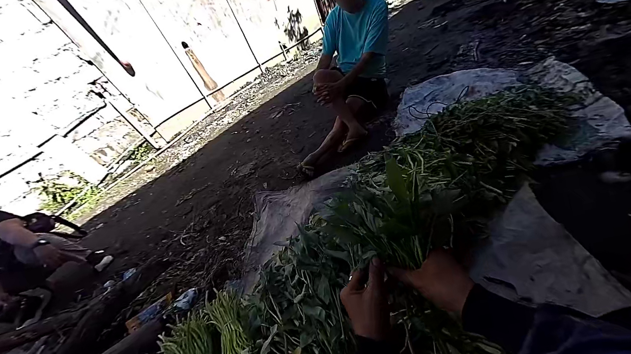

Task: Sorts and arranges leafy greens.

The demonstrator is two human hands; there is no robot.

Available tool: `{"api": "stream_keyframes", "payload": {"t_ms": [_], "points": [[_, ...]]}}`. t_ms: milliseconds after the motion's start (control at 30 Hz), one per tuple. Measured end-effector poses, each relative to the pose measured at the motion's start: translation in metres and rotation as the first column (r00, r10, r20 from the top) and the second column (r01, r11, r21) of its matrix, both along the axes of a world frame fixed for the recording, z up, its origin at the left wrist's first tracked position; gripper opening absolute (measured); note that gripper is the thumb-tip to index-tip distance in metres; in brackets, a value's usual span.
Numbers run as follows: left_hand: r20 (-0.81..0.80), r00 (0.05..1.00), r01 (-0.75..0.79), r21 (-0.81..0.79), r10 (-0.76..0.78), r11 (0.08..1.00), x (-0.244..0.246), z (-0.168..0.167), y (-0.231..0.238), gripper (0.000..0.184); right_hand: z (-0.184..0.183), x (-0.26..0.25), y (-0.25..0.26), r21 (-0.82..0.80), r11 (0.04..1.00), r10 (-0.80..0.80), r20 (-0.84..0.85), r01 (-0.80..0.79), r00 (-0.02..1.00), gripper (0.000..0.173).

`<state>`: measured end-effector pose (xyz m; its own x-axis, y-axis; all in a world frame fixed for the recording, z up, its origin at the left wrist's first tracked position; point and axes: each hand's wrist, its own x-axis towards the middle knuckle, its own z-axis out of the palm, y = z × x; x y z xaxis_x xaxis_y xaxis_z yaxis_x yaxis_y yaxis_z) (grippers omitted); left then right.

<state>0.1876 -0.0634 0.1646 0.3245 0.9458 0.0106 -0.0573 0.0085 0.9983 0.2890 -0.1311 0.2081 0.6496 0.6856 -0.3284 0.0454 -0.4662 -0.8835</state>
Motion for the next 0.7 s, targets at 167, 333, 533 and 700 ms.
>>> {"api": "stream_keyframes", "payload": {"t_ms": [167, 333, 533, 700], "points": [[-0.414, 0.910, 0.089, 0.152, -0.018, 0.984, -0.022, -0.047, -0.003, 0.019, 0.011, 0.015, -0.002, -0.005, 0.997, -0.076, -0.032, 0.076, 0.997, 0.065], [-0.770, 0.552, 0.459, -0.039, -0.319, 0.888, -0.041, -0.072, -0.016, 0.043, 0.010, 0.022, -0.004, 0.005, 0.987, -0.163, -0.047, 0.164, 0.985, 0.054], [-0.651, 0.647, 0.522, -0.001, -0.397, 0.853, -0.045, -0.087, -0.046, 0.032, 0.017, 0.023, -0.004, 0.008, 0.971, -0.239, -0.092, 0.241, 0.967, 0.058], [-0.459, 0.758, 0.479, -0.090, -0.463, 0.873, -0.043, -0.075, -0.027, 0.041, 0.025, 0.034, -0.011, 0.161, 0.906, -0.367, -0.168, 0.393, 0.915, 0.063]]}}
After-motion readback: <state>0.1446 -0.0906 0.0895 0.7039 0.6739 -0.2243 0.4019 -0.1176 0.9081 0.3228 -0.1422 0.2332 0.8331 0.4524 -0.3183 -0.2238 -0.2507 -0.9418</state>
